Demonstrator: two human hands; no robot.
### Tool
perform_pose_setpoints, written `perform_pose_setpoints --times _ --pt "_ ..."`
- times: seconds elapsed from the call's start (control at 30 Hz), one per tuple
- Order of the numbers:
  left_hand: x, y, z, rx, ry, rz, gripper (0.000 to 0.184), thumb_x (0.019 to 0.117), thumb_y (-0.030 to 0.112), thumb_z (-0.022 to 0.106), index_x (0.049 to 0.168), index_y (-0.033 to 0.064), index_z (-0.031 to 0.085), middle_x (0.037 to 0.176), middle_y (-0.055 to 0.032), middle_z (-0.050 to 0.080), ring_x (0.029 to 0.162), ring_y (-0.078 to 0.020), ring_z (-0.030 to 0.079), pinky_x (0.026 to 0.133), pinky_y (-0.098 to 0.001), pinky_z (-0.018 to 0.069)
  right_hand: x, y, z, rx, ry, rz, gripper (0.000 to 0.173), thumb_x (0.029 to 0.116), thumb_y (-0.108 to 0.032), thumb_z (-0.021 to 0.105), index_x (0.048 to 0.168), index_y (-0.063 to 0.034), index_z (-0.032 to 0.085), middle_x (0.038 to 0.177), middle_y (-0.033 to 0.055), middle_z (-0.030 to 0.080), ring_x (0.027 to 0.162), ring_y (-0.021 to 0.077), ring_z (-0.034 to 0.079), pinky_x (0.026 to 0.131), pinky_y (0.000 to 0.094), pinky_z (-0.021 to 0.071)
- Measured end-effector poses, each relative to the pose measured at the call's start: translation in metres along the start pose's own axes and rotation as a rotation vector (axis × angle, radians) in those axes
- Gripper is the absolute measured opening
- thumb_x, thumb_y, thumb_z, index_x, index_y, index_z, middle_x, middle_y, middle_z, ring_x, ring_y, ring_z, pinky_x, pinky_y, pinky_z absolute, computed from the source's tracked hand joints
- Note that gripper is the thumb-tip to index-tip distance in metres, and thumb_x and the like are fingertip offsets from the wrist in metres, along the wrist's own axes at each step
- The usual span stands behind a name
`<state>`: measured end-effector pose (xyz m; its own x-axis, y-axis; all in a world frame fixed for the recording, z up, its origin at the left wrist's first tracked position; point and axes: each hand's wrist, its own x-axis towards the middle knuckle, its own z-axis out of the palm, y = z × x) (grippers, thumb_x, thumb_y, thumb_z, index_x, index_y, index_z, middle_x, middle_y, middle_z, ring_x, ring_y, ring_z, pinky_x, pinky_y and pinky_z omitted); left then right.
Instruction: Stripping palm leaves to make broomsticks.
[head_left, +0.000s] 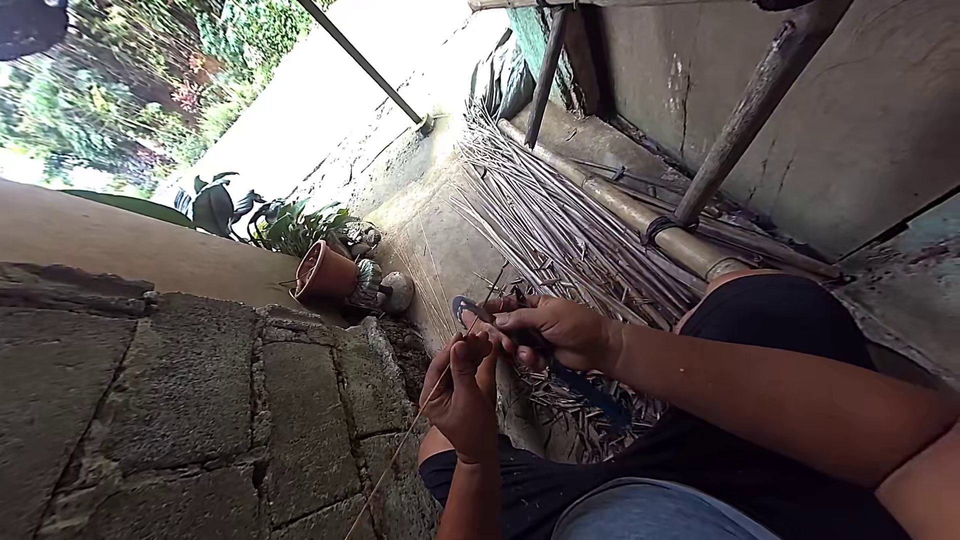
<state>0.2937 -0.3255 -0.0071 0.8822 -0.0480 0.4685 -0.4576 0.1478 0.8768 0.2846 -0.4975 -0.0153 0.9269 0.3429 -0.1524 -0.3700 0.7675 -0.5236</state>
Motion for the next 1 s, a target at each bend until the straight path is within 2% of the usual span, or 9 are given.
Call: perform_pose_setpoints --times 0.1,0.17,0.23,0.37,0.5,0.63,0.77,0.9,1.0 --pt "0.001 0.000 -0.004 0.025 -0.024 0.013 0.014 0.1017 0.008 0.062 0.104 0.0021 0.075 0.095 -0.0130 0.078 0.085 -0.0247 0.078 0.079 -0.0388 0.0663 0.007 -0.015 -0.011 0.067 0.130 -0.023 0.020 0.1086 -0.014 0.046 0.123 -0.0046 0.057 0.074 0.0043 0.062 0.051 0.0066 0.055 0.045 0.0181 0.0463" --pt "0.001 -0.001 -0.006 0.039 -0.032 0.021 0.014 0.1015 0.008 0.063 0.104 0.0024 0.075 0.095 -0.0126 0.078 0.085 -0.0242 0.078 0.079 -0.0383 0.0662 0.008 -0.019 -0.016 0.112 0.176 -0.021 0.024 0.1087 -0.015 0.047 0.128 -0.0051 0.056 0.074 0.0050 0.062 0.050 0.0068 0.054 0.045 0.0181 0.0452" --pt "0.003 -0.001 -0.007 0.044 -0.034 0.023 0.013 0.1008 0.007 0.064 0.103 0.0021 0.075 0.095 -0.0128 0.078 0.085 -0.0242 0.078 0.079 -0.0382 0.0662 0.006 -0.017 -0.012 0.100 0.147 -0.008 0.026 0.1083 -0.015 0.047 0.131 -0.0057 0.055 0.075 0.0053 0.061 0.051 0.0073 0.054 0.045 0.0185 0.0454" --pt "0.001 -0.001 -0.004 0.031 -0.039 0.010 0.011 0.0995 0.006 0.065 0.103 0.0021 0.075 0.095 -0.0128 0.078 0.084 -0.0241 0.078 0.078 -0.0382 0.0664 -0.001 -0.005 -0.001 0.035 0.018 0.045 0.020 0.1087 -0.017 0.047 0.124 -0.0071 0.057 0.075 0.0036 0.062 0.051 0.0066 0.055 0.046 0.0183 0.0468" --pt "0.001 -0.003 -0.004 0.024 -0.063 0.019 0.012 0.1001 0.006 0.064 0.105 0.0014 0.075 0.095 -0.0121 0.078 0.086 -0.0228 0.078 0.080 -0.0375 0.0660 -0.004 0.002 0.004 -0.003 -0.008 0.076 0.018 0.1067 -0.015 0.051 0.121 -0.0065 0.059 0.075 0.0053 0.064 0.051 0.0081 0.057 0.045 0.0196 0.0482" --pt "0.001 -0.004 -0.008 0.030 -0.080 0.023 0.013 0.1011 0.006 0.063 0.107 0.0007 0.073 0.097 -0.0133 0.078 0.088 -0.0245 0.078 0.081 -0.0391 0.0658 0.001 -0.011 -0.004 -0.011 0.113 0.048 0.020 0.1075 -0.015 0.050 0.124 -0.0060 0.057 0.073 0.0041 0.061 0.051 0.0074 0.056 0.045 0.0188 0.0466" --pt "0.000 -0.003 -0.009 0.041 -0.063 0.018 0.012 0.1009 0.005 0.063 0.105 0.0016 0.074 0.096 -0.0125 0.078 0.086 -0.0239 0.078 0.080 -0.0385 0.0661 0.008 -0.023 -0.018 0.115 0.242 -0.013 0.024 0.1078 -0.015 0.048 0.127 -0.0057 0.059 0.074 0.0047 0.061 0.050 0.0065 0.054 0.044 0.0182 0.0453" --pt "0.001 -0.004 -0.008 0.063 -0.025 0.022 0.012 0.1006 0.005 0.063 0.102 0.0012 0.074 0.092 -0.0127 0.078 0.082 -0.0239 0.078 0.078 -0.0383 0.0664 0.000 -0.010 -0.004 0.090 0.159 -0.029 0.024 0.1086 -0.016 0.047 0.126 -0.0029 0.056 0.074 0.0052 0.062 0.050 0.0082 0.056 0.045 0.0197 0.0478" --pt "0.003 -0.003 -0.009 0.075 -0.015 0.025 0.012 0.1005 0.007 0.064 0.100 0.0018 0.075 0.089 -0.0121 0.078 0.080 -0.0229 0.078 0.077 -0.0370 0.0662 -0.004 0.005 0.002 -0.001 -0.020 0.005 0.029 0.1068 -0.015 0.049 0.133 -0.0060 0.055 0.075 0.0050 0.063 0.052 0.0088 0.058 0.047 0.0209 0.0500"
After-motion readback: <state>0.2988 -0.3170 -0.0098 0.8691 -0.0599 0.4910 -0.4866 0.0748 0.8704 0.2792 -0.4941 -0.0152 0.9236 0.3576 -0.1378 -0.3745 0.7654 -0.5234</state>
